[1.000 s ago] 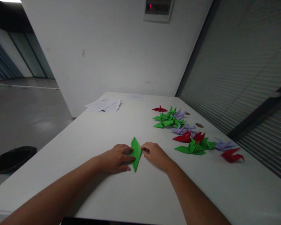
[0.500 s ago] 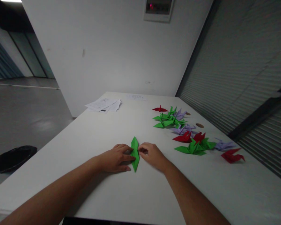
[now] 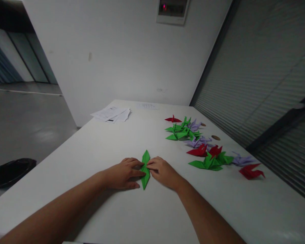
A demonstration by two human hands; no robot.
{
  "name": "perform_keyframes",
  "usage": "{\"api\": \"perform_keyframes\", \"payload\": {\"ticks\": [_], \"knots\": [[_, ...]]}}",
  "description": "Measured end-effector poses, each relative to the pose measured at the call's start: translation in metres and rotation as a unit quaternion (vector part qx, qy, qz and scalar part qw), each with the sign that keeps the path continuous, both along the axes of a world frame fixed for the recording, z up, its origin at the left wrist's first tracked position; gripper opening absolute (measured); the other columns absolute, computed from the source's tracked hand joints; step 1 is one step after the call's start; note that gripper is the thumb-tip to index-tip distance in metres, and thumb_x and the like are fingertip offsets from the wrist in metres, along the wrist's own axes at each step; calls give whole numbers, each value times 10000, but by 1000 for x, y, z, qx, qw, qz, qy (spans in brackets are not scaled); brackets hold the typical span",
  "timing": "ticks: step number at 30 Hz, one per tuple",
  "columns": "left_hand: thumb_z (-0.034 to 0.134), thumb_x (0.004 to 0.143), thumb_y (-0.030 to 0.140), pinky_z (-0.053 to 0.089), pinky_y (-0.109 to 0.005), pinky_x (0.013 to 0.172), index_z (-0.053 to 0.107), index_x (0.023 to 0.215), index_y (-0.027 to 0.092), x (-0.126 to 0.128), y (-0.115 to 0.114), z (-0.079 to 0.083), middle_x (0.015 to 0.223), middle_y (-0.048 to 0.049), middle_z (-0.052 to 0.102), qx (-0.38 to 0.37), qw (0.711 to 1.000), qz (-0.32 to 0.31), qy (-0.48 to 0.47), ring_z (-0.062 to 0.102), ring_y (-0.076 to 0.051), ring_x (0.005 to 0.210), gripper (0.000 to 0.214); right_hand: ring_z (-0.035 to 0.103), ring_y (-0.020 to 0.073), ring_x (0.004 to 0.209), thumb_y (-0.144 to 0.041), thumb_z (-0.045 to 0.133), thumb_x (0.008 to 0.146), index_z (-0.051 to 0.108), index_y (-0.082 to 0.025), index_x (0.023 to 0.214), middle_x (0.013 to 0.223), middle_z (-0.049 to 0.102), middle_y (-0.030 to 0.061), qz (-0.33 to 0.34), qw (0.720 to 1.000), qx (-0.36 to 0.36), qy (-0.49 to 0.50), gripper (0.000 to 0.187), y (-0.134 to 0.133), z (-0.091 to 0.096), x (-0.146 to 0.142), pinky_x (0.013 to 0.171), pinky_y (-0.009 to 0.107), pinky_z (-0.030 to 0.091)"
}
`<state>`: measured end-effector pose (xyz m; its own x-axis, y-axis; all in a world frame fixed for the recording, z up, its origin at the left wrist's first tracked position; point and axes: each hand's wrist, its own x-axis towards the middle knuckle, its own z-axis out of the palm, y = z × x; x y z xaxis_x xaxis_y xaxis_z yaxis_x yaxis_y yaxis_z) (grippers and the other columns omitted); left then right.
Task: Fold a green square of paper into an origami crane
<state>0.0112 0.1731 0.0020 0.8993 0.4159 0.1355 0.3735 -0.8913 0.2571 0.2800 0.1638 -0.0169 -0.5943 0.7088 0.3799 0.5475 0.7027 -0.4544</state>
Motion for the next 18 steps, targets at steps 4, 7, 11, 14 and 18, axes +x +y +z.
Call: {"api": "perform_keyframes", "payload": {"ticks": [4,7,11,14,18], "knots": [[678,947,512,407,-583,1143,603,1463,304,-1,-1,1,1534,-166,529,-5,1000,-4,-4,501,-406,1386,562,657,241,1078,-32,647,865,825,-221,1092,1133,776,97,-1,1000,-12,-6,345,0,1,1,999,409,537],[667,955,509,404,-584,1147,585,1474,291,-2,-1,1,1554,-175,513,-4,1000,-6,-3,493,-403,1399,570,659,243,1089,-30,636,868,824,-218,1100,1149,778,97,0,1000,-24,-8,353,1,4,2,1008,408,533],[654,962,512,400,-585,1156,566,1481,241,-1,-3,-1,1556,-193,517,-2,1000,-3,-16,493,-401,1405,593,655,246,1101,-31,634,866,825,-233,1101,1154,775,92,3,1000,-28,-10,364,1,6,3,1018,417,524],[635,979,479,397,-576,1167,567,1470,206,1,-5,-1,1548,-197,523,0,1000,-1,-18,486,-393,1414,567,640,242,1106,-30,631,868,818,-226,1119,1152,764,93,3,999,-30,-11,369,0,6,3,1021,413,520],[620,991,413,408,-527,1178,594,1437,180,4,-8,1,1449,-199,582,3,1000,-4,-31,522,-365,1368,503,624,240,1114,-33,632,870,817,-207,1108,1150,743,100,6,1000,-24,-19,349,-2,7,2,1015,397,518]]}}
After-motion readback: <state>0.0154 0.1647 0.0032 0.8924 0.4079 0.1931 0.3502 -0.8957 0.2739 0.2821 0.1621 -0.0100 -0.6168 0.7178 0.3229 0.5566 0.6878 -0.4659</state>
